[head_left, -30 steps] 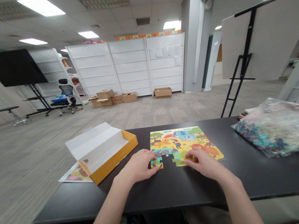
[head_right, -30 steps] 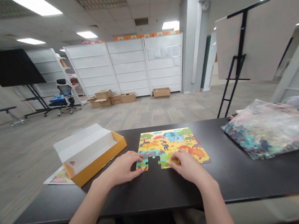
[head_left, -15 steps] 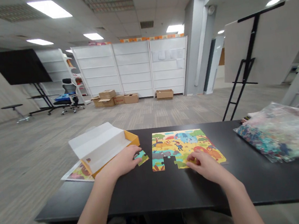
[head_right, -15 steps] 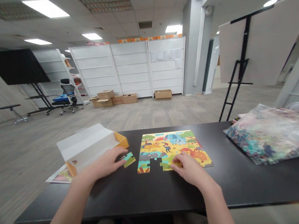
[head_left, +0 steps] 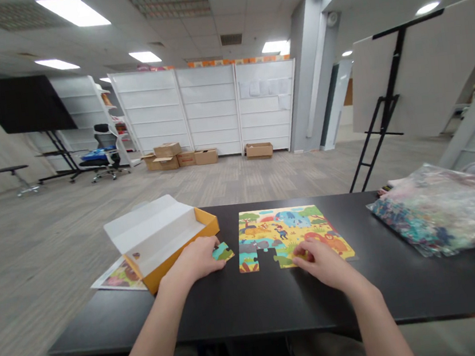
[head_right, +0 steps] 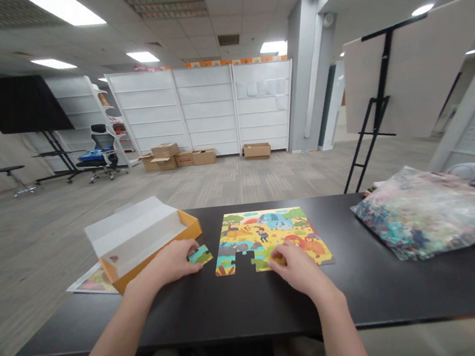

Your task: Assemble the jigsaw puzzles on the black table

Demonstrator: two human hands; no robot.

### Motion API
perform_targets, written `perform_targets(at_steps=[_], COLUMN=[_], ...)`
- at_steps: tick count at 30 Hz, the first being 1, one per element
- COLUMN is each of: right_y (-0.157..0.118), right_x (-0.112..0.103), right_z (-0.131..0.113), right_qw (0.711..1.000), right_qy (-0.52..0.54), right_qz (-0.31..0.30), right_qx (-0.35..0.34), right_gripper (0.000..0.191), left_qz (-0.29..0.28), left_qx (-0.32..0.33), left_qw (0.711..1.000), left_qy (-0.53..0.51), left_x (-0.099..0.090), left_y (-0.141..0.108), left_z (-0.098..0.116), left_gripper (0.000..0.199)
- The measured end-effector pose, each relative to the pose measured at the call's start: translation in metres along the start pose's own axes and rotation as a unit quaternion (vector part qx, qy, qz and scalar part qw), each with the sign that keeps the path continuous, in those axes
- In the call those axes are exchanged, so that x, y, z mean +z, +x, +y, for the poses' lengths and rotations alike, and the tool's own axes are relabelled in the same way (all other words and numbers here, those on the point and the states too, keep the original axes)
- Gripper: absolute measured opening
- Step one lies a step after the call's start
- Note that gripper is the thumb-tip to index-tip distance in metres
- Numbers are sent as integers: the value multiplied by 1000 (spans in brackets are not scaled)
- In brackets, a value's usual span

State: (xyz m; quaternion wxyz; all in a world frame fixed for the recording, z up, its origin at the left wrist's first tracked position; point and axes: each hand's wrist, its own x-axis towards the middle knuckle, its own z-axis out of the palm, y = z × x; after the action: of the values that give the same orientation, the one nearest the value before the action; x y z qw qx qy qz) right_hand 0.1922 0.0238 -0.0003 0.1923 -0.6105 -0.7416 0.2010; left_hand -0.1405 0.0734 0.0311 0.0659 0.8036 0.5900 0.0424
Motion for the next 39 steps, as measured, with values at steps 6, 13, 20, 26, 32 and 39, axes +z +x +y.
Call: perform_targets(at_steps=[6,13,20,26,32,39], right_y=[-2,-2,-1,-3,-3,-4], right_x=[-2,-1,0,-3,-3,-5], right_z=[-5,-5,-4,-7,-7,-10], right_qw=[1000,1000,1000,1000,1000,1000], right_qy=[1,-3,-5,-2,1,-1], right_qz=[0,10,13,11,13,11], right_qx=[0,-2,-7,-8,-7,-4], right_gripper=[21,18,17,18,17,15], left_qz=[62,46,10,-10,-10,-11], left_qx=[120,216,228,226,202,216], left_qw=[986,960,966,970,978,975], left_qy=[-94,-170,-122,-86,-52,-47], left_x=[-5,8,20,20,15,17], left_y=[-4,-3,6,9,6,6], left_z=[24,66,79,84,85,85], left_gripper=[40,38,26,18,20,27])
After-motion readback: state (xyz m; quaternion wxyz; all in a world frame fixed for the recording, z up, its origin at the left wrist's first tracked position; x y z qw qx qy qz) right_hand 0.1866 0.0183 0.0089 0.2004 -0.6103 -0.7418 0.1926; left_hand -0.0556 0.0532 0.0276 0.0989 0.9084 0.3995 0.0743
